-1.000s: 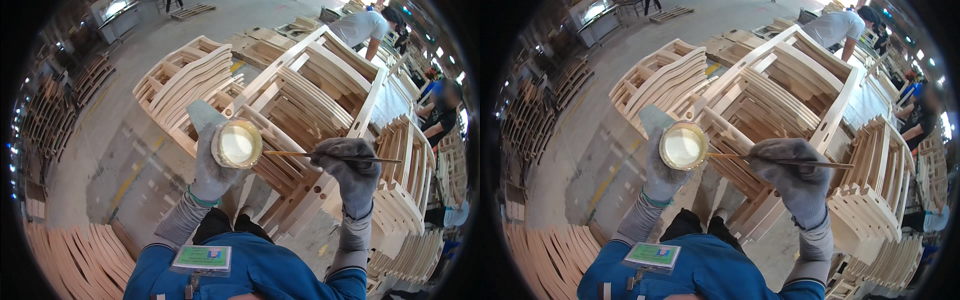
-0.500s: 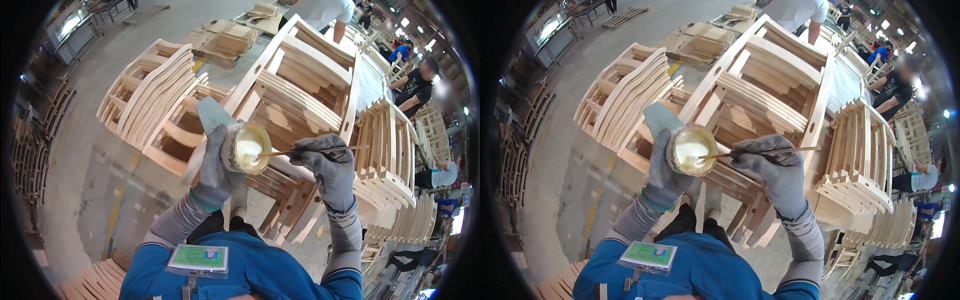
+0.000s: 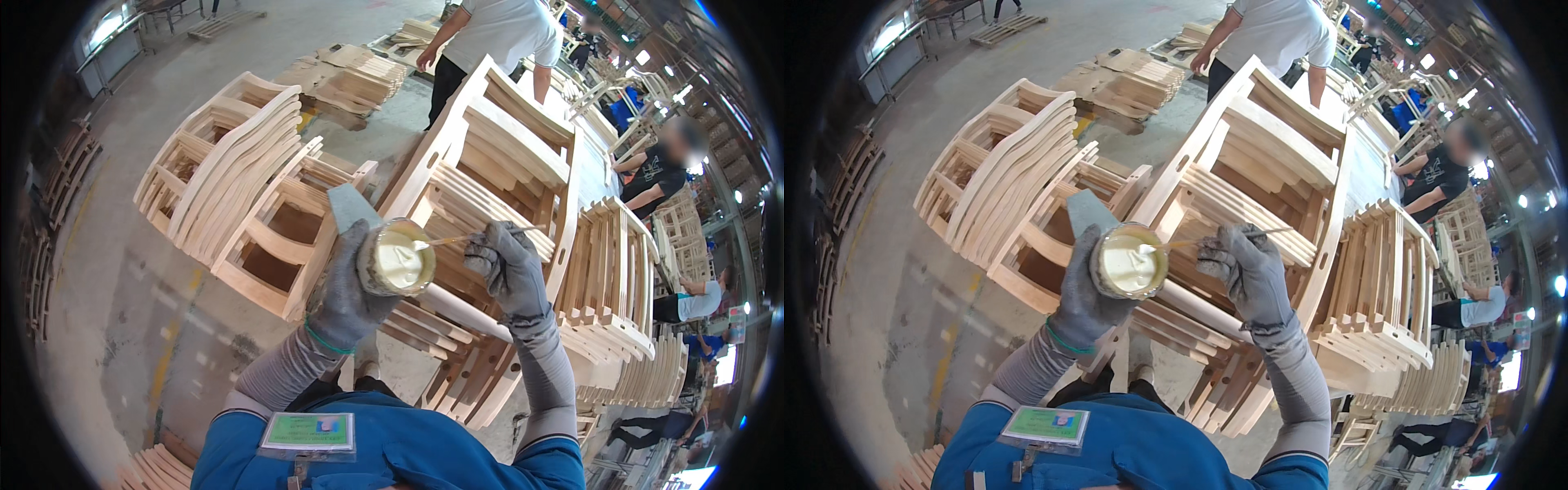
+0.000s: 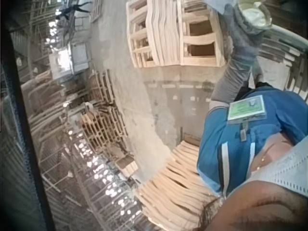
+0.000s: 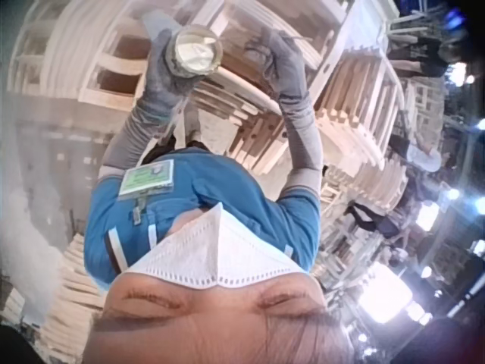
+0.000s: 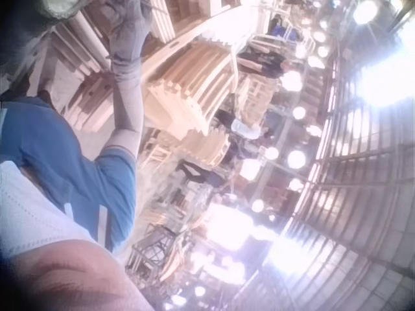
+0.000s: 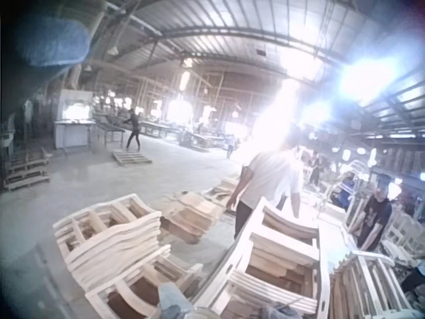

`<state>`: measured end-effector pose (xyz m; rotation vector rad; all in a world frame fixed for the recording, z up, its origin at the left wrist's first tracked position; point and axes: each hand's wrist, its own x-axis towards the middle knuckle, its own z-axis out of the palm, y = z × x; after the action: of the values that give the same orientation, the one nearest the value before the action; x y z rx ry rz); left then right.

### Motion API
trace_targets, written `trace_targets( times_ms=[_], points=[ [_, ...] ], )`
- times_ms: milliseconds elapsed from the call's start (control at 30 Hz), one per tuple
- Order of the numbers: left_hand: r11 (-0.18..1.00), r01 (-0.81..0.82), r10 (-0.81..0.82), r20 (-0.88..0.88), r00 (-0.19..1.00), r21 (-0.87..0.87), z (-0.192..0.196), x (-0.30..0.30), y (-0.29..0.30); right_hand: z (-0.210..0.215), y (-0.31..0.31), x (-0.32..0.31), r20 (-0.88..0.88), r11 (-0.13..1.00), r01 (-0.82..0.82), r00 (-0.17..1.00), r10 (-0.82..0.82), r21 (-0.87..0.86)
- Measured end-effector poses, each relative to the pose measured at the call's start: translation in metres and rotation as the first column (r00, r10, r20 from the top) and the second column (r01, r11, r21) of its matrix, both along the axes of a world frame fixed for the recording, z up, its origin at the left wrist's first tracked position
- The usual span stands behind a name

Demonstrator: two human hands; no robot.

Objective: The person applies a light-colored finish to wooden chair frames using a brush and a small container. The person moves between stacked chair frames, dipping the brush and coating the surfaces, then places the container down and continues painting.

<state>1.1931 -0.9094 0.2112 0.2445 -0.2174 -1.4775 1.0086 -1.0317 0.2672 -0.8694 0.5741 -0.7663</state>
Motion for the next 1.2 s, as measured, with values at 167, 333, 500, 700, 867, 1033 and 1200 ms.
trace_targets(
  times_ms=[167, 333, 500, 700, 867, 1033, 1200],
  points=[
    [0.983, -0.044, 0.032, -0.071, 0.997, -0.18, -0.001, 0.033, 0.001, 0.021, -0.066, 0.024, -0.051, 0.917, 0.098, 0.991, -0.127, -0.387],
    [0.967, -0.215, 0.223, -0.046, 0.974, 0.135, 0.004, 0.06, 0.011, 0.024, -0.111, 0.054, -0.222, 0.788, 0.112, 0.927, -0.302, -0.605],
    [0.938, -0.339, 0.337, 0.034, 0.941, 0.066, -0.005, 0.07, 0.027, 0.016, -0.136, 0.074, -0.302, 0.757, 0.078, 0.887, -0.35, -0.649],
    [0.918, -0.38, 0.377, 0.044, 0.925, 0.118, -0.005, 0.073, 0.031, 0.009, -0.147, 0.085, -0.33, 0.781, 0.046, 0.89, -0.315, -0.622],
    [0.889, -0.454, 0.433, 0.206, 0.878, 0.066, -0.012, 0.076, 0.036, 0.009, -0.138, 0.091, -0.476, 0.702, -0.127, 0.816, -0.327, -0.701],
    [0.929, -0.367, 0.365, 0.044, 0.93, 0.04, -0.01, 0.077, 0.031, 0.004, -0.139, 0.089, -0.442, 0.603, -0.144, 0.811, -0.383, -0.785],
    [0.893, -0.44, 0.45, 0.219, 0.866, -0.096, -0.018, 0.076, 0.034, -0.003, -0.133, 0.085, -0.49, 0.521, -0.231, 0.753, -0.439, -0.822]
  ],
)
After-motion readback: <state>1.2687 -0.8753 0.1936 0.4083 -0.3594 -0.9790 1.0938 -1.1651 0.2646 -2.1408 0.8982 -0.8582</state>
